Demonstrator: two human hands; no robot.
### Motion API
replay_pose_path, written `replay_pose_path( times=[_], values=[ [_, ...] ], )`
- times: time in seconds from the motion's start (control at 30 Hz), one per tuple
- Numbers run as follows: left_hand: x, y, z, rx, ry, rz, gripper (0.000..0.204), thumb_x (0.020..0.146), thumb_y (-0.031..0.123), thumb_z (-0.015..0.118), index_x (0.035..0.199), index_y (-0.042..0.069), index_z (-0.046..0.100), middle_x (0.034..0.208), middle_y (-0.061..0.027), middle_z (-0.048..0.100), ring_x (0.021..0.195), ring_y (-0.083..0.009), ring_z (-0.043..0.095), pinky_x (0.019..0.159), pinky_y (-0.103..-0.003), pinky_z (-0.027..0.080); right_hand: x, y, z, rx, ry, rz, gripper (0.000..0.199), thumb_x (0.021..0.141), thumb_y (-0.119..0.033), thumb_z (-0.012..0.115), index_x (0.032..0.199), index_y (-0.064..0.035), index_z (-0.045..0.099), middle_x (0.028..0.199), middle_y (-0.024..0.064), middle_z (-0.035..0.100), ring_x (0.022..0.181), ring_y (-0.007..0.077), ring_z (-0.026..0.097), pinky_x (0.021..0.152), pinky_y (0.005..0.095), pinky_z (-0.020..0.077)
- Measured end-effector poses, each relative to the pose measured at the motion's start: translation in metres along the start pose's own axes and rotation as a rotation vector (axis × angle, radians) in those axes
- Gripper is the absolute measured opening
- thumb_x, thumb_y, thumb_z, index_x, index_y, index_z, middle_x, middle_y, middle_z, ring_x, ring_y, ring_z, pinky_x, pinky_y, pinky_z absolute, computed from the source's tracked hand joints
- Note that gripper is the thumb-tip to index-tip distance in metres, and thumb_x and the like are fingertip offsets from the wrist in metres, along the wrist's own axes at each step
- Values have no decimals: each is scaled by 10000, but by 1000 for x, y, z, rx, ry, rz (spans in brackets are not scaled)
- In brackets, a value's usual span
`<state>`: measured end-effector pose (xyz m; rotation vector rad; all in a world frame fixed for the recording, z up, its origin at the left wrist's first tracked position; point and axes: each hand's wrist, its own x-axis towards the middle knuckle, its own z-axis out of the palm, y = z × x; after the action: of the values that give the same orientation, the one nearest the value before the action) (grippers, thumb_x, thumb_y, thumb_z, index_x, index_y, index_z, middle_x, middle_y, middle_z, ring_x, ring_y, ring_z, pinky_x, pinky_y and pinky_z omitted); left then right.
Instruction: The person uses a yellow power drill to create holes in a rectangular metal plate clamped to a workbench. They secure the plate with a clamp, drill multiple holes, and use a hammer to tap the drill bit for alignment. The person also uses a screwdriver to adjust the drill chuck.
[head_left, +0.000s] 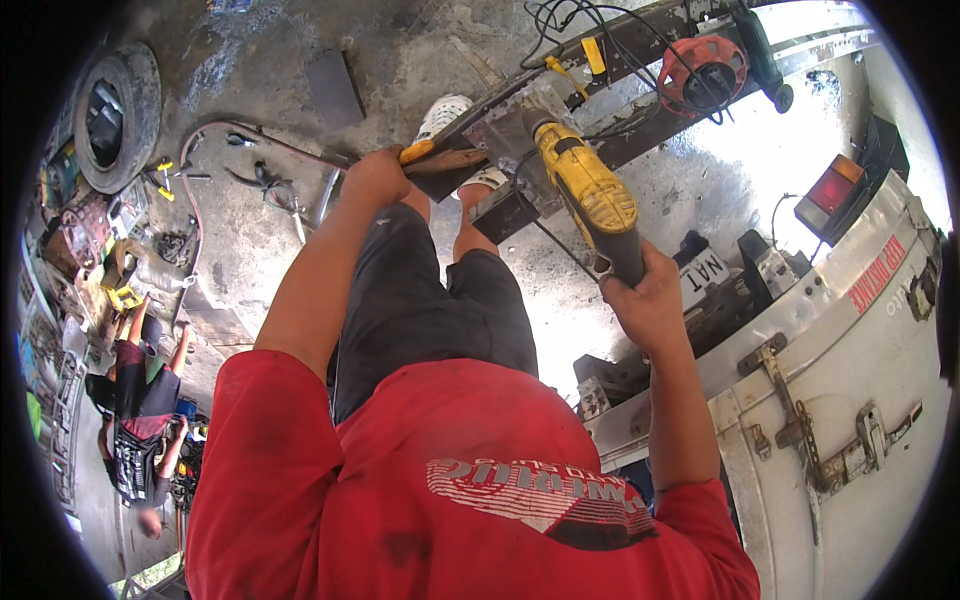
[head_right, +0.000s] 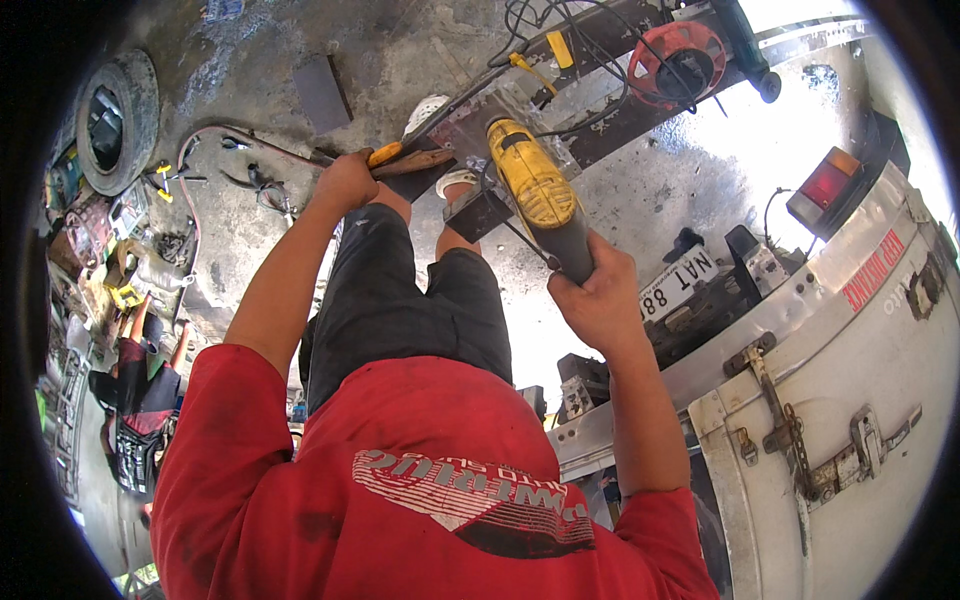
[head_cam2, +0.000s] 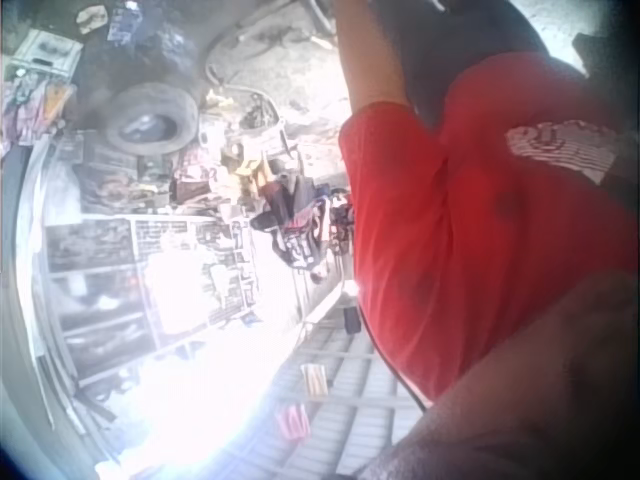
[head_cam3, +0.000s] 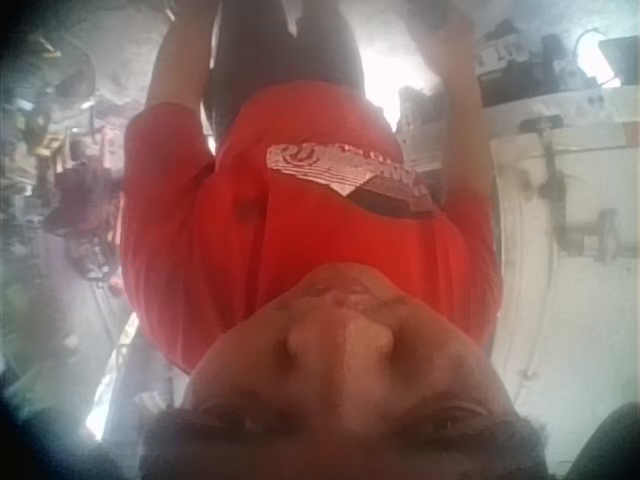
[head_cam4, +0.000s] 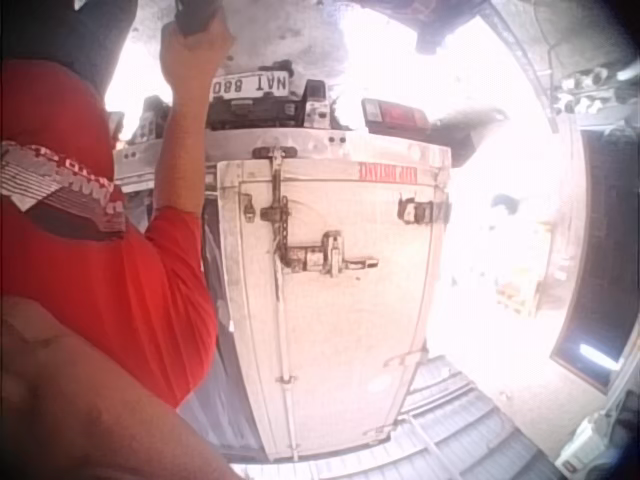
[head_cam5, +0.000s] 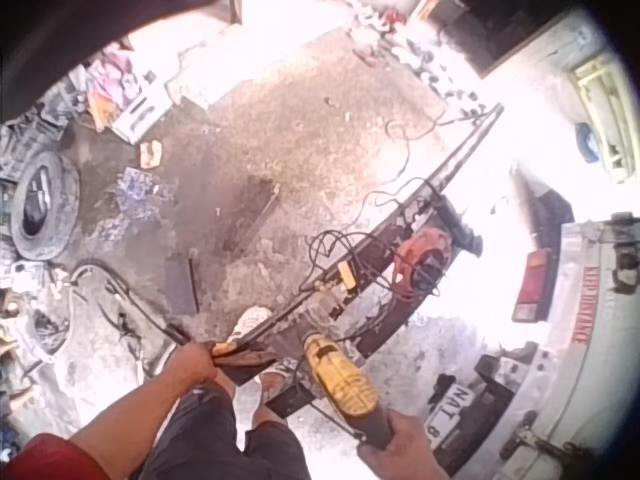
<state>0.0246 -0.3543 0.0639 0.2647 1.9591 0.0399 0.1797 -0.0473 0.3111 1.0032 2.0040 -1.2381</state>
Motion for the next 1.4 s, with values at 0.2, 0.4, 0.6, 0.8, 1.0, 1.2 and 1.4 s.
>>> replay_pose_path(
  times=[0.2,0.4,0.6,0.8,1.0,1.2,1.4],
  values=[
    [5,-7,6,6,-4,20,579,835,172,661,1414,149,663,1272,-229,735,1196,-414,697,1030,-510,560,0,-3,0,-54,9,11,250,794,-56,673,1020,51,675,804,181,716,727,228,708,722,366,558],
    [1,-1,2,3,-1,1,519,841,118,621,1358,131,672,1286,-203,736,1223,-379,698,1039,-488,562,3,-5,0,-91,18,40,285,791,-78,695,1043,54,679,825,212,718,739,272,721,735,380,562],
    [-3,2,-1,-6,-3,-8,522,848,108,618,1366,136,671,1297,-200,732,1237,-379,690,1042,-492,559,5,-16,1,-152,18,37,373,792,-102,722,1133,46,696,909,257,741,850,397,755,803,433,578],
    [-1,-1,-2,-10,-38,-31,611,844,175,665,1453,151,635,1332,-206,718,1250,-389,681,1063,-494,548,9,-20,2,-230,20,20,369,802,-111,727,1138,41,700,920,272,747,888,433,753,823,450,580],
    [-3,1,-2,-4,-25,-33,568,871,129,623,1438,165,642,1348,-182,717,1277,-371,673,1068,-489,549,13,-22,-3,-180,7,55,339,809,-114,730,1110,41,707,912,268,748,884,430,757,812,453,582],
    [-6,6,-8,22,-50,-42,575,879,144,629,1454,177,634,1366,-171,710,1282,-361,672,1068,-488,549,13,-24,-3,-219,6,33,336,809,-118,726,1110,29,710,916,273,745,899,448,748,818,462,584],
    [-8,6,-7,3,-26,-19,586,884,147,629,1468,181,623,1360,-171,713,1273,-359,678,1068,-485,550,15,-27,-4,-288,-4,72,352,803,-147,721,1111,23,709,917,276,742,918,463,737,834,488,577]
  ],
)
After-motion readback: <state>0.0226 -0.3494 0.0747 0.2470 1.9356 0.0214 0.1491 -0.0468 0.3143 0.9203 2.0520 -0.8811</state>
